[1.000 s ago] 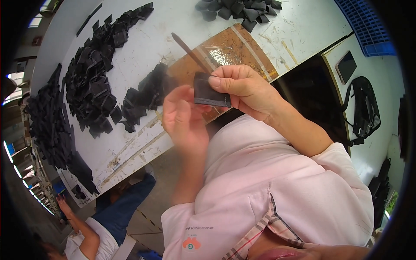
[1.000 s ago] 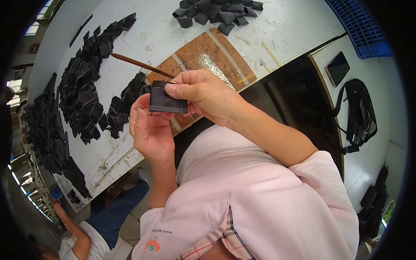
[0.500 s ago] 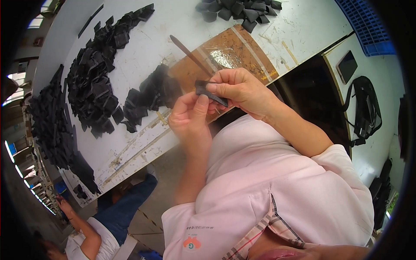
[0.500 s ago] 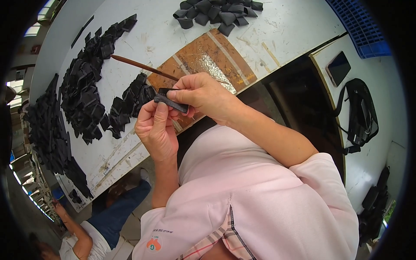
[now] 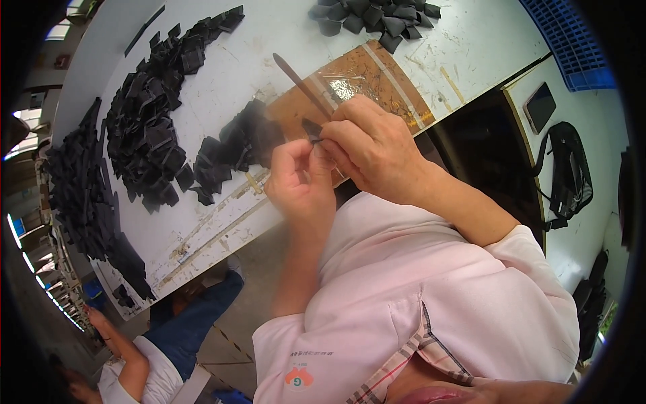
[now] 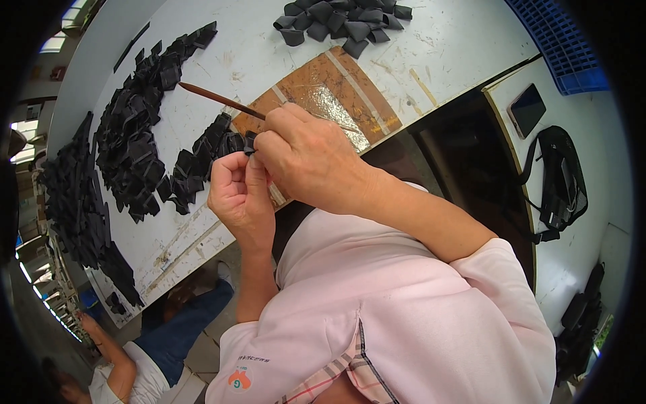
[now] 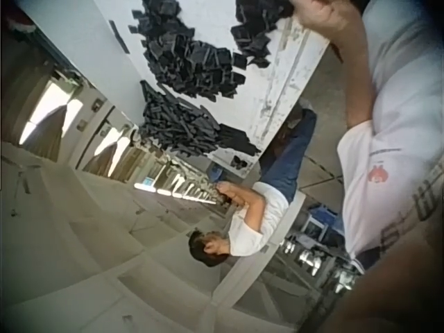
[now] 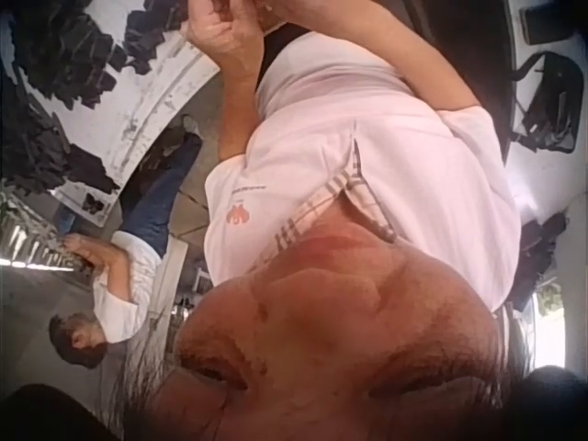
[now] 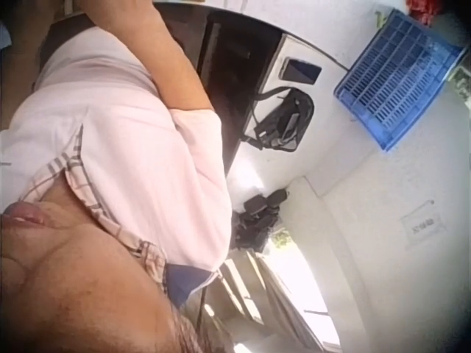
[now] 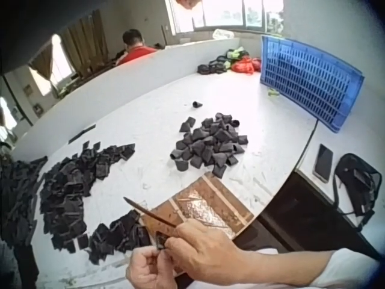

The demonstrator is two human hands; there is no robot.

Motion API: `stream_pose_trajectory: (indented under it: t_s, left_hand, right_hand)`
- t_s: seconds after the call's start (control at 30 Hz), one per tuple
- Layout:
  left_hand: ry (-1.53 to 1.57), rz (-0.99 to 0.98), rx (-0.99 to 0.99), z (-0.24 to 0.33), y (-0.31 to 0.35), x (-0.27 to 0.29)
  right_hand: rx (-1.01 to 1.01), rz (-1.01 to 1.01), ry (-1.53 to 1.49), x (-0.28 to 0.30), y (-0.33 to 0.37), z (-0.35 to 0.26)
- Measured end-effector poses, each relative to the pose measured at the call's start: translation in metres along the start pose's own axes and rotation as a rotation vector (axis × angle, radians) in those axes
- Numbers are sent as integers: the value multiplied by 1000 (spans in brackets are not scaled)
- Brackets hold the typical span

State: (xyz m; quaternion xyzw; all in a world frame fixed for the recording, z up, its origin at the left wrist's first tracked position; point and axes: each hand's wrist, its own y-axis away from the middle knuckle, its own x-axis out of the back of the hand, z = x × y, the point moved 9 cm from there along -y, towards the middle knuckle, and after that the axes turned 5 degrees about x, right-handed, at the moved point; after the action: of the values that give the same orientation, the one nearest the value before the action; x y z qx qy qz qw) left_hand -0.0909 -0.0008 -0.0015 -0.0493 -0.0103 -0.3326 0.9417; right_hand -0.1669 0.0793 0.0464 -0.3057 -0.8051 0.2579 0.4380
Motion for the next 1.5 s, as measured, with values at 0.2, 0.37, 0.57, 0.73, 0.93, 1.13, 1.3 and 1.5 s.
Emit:
stream_pose_trajectory:
  t_s: [0.2,0.37,0.57,0.73,0.93,1.13,1.3,1.5]
  left_hand:
    - [-20,247,15,-2,-1,15]
    - [968,-164,545,-22,-9,-21]
    - [289,19,228,-9,-18,0]
    - [92,176,3,21,-27,8]
    - [1253,-479,417,58,-47,-21]
    - [1142,-446,480,15,-54,-21]
    - [685,-200,207,34,-61,-12]
    - [49,-82,-365,78,-55,-2]
  right_hand:
    - [-7,-73,252,-15,3,4]
    - [-350,28,-277,-7,7,40]
    - [-1029,-40,-1622,-59,34,41]
    - [-993,-108,-1371,-43,14,46]
    - [-424,-114,-882,10,-71,31]
    - [-719,-321,-1298,-36,-38,55]
    - [-590,-236,-793,-14,-55,67]
    - [-454,-190,-601,-2,-67,56]
